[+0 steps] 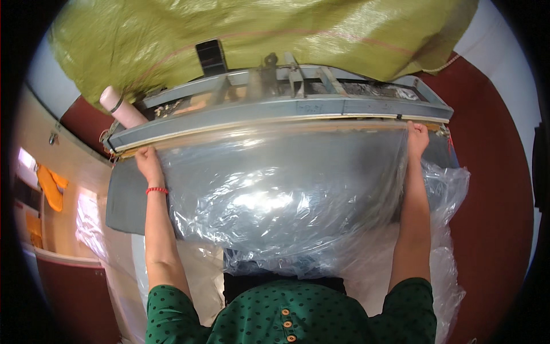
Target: The person pulls and fits a large plastic sheet onto a manufacturing machine by hand.
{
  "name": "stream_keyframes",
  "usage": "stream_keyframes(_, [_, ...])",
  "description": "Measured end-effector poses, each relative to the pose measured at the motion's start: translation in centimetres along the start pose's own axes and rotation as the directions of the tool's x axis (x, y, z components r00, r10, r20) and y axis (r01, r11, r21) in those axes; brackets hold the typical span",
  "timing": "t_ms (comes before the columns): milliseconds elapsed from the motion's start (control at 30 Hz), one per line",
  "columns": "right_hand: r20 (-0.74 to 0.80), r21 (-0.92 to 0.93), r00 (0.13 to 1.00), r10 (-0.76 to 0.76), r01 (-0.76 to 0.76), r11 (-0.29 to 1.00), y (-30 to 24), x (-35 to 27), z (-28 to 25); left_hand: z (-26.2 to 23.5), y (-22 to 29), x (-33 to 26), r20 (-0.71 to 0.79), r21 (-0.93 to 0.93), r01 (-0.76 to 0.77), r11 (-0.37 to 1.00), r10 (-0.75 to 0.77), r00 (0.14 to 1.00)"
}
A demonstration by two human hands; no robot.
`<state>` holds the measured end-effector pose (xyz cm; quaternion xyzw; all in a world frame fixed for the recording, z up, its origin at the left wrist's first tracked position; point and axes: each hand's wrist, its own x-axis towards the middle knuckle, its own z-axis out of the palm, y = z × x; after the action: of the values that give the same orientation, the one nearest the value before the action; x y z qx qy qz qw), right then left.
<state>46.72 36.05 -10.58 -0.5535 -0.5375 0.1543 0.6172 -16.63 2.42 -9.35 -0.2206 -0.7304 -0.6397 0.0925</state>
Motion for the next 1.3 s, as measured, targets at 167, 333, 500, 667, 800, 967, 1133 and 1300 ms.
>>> stream_keyframes(167, [-0.153,0.115,0.988,0.025,-0.007,0.993,0.9,0.5,0.6,-1.5,-2.8,2.2,-0.150,0.031,0.108,0.994,-0.102,0.983])
stream_keyframes(333, [-0.188,0.169,0.978,0.095,-0.063,0.984,2.1,1.2,-1.7,0.2,-2.4,1.5,-0.129,0.000,0.079,0.997,-0.078,0.989])
stream_keyframes(500, [0.020,0.093,0.959,-0.283,0.280,0.956,-6.0,-1.7,-6.9,-4.2,-1.5,0.6,0.270,-0.111,0.116,0.987,-0.082,0.959])
stream_keyframes(667, [-0.159,-0.316,0.938,-0.308,0.247,0.916,-7.2,-5.5,-21.1,-10.0,10.4,-6.9,0.445,-0.270,0.055,0.961,0.074,0.893])
stream_keyframes(800, [-0.228,-0.517,0.965,-0.130,-0.007,0.856,9.4,-8.7,-31.8,-15.4,7.7,-10.6,0.095,-0.240,-0.031,0.970,0.055,0.994])
stream_keyframes(967, [-0.211,-0.700,0.976,0.057,-0.191,0.688,10.1,-18.3,-27.7,-16.7,3.3,-23.9,0.634,0.171,0.087,0.981,-0.177,0.753])
stream_keyframes(1133, [-0.364,-0.842,0.921,0.138,-0.389,0.374,1.4,-31.8,-18.3,-6.6,0.5,-32.9,0.926,0.279,-0.267,0.922,-0.185,0.329])
stream_keyframes(1300, [-0.541,-0.836,0.819,0.189,-0.549,-0.010,-0.6,-37.8,-13.2,-0.9,4.5,-36.3,0.998,-0.060,-0.378,0.924,0.050,-0.036])
